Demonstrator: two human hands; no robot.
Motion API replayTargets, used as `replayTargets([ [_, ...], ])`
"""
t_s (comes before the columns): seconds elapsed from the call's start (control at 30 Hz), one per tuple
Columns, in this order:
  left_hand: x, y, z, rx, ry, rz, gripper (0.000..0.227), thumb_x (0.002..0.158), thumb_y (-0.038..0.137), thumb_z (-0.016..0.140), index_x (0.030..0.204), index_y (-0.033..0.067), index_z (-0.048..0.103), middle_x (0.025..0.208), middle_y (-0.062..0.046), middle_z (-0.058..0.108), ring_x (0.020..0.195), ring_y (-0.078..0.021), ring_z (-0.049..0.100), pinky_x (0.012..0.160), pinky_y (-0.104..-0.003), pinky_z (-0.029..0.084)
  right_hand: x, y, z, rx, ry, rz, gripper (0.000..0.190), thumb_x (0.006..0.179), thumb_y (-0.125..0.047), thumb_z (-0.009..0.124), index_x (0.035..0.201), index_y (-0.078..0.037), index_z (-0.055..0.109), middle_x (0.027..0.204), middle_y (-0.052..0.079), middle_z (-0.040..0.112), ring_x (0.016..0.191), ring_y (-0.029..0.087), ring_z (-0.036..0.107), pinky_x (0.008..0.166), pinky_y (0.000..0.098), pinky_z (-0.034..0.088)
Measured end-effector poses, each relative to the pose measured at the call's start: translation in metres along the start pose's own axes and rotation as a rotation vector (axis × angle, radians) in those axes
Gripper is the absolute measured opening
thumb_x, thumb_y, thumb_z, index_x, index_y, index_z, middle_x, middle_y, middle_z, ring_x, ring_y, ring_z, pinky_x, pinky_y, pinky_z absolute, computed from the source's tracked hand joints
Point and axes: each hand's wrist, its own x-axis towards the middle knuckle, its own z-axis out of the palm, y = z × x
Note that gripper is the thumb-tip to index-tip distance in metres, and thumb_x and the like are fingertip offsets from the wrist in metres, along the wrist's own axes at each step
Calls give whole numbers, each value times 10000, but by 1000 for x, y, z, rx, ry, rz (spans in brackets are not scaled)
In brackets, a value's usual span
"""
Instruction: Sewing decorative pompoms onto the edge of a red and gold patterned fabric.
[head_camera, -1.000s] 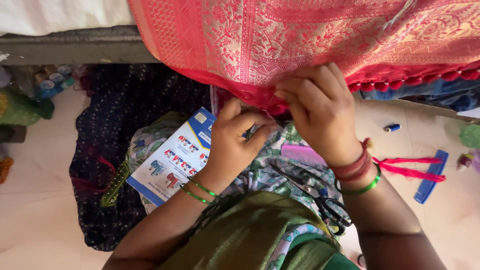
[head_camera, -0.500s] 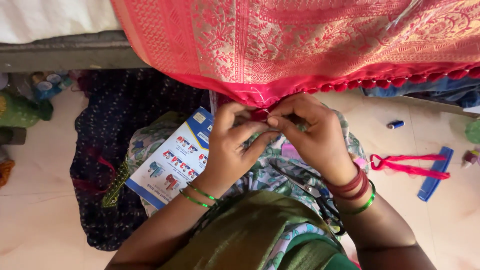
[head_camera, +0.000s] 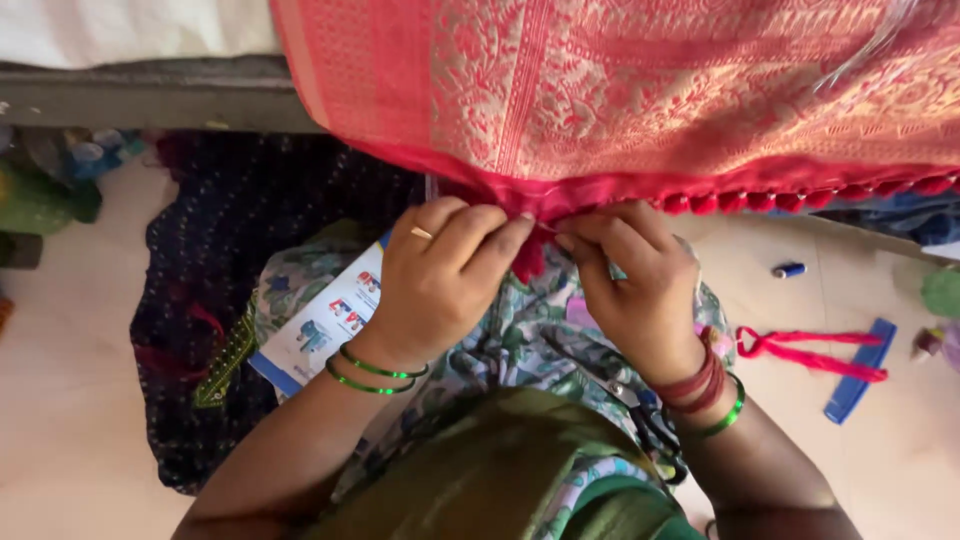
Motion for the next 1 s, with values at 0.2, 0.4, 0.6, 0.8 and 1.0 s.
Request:
replayTargets([
  [0.2, -1, 0, 3, -152, 80, -41, 271, 987, 28, 665, 1251, 48, 609, 1325, -97, 636, 1170, -309, 639, 1005, -427, 539, 3, -1, 2, -18, -18, -42, 154, 921, 34, 766, 1045, -45, 722, 991, 119, 683, 845, 276, 702, 727, 362, 544],
  [0.4, 11, -7, 0, -167, 13, 28, 444, 940, 40, 671, 1380, 20, 617, 1262, -150, 598, 1086, -321, 607, 968, -445, 519, -2, -1, 1, -32, -23, -59, 169, 913, 38, 770, 1048, -53, 724, 1003, 108, 685, 868, 267, 700, 745, 365, 547],
  [0.6, -2, -6, 3, -212, 11, 35, 397, 913, 30, 693, 1301, -38, 646, 1187, -134, 594, 1080, -313, 607, 983, -426, 531, -2, 4, 0, -47, -6, -44, 184, 937, 36, 775, 1081, -70, 733, 1029, 95, 688, 900, 250, 704, 776, 363, 559],
  [0.8, -2, 1, 10, -257, 93, -222, 279, 852, -10, 802, 1112, 66, 739, 1008, -57, 630, 989, -275, 617, 886, -411, 513, 2, 2, 2, -76, -9, -80, 172, 946, 23, 787, 1085, -63, 734, 1035, 102, 685, 907, 259, 690, 772, 369, 547],
  [1.0, 9, 3, 14, -633, 208, -471, 155, 882, 6, 809, 950, 38, 673, 970, -80, 710, 890, -227, 719, 797, -337, 572, 5, 1, 1, -40, -64, -61, 240, 912, 90, 681, 1106, -44, 725, 1035, 118, 641, 908, 269, 674, 770, 364, 546],
])
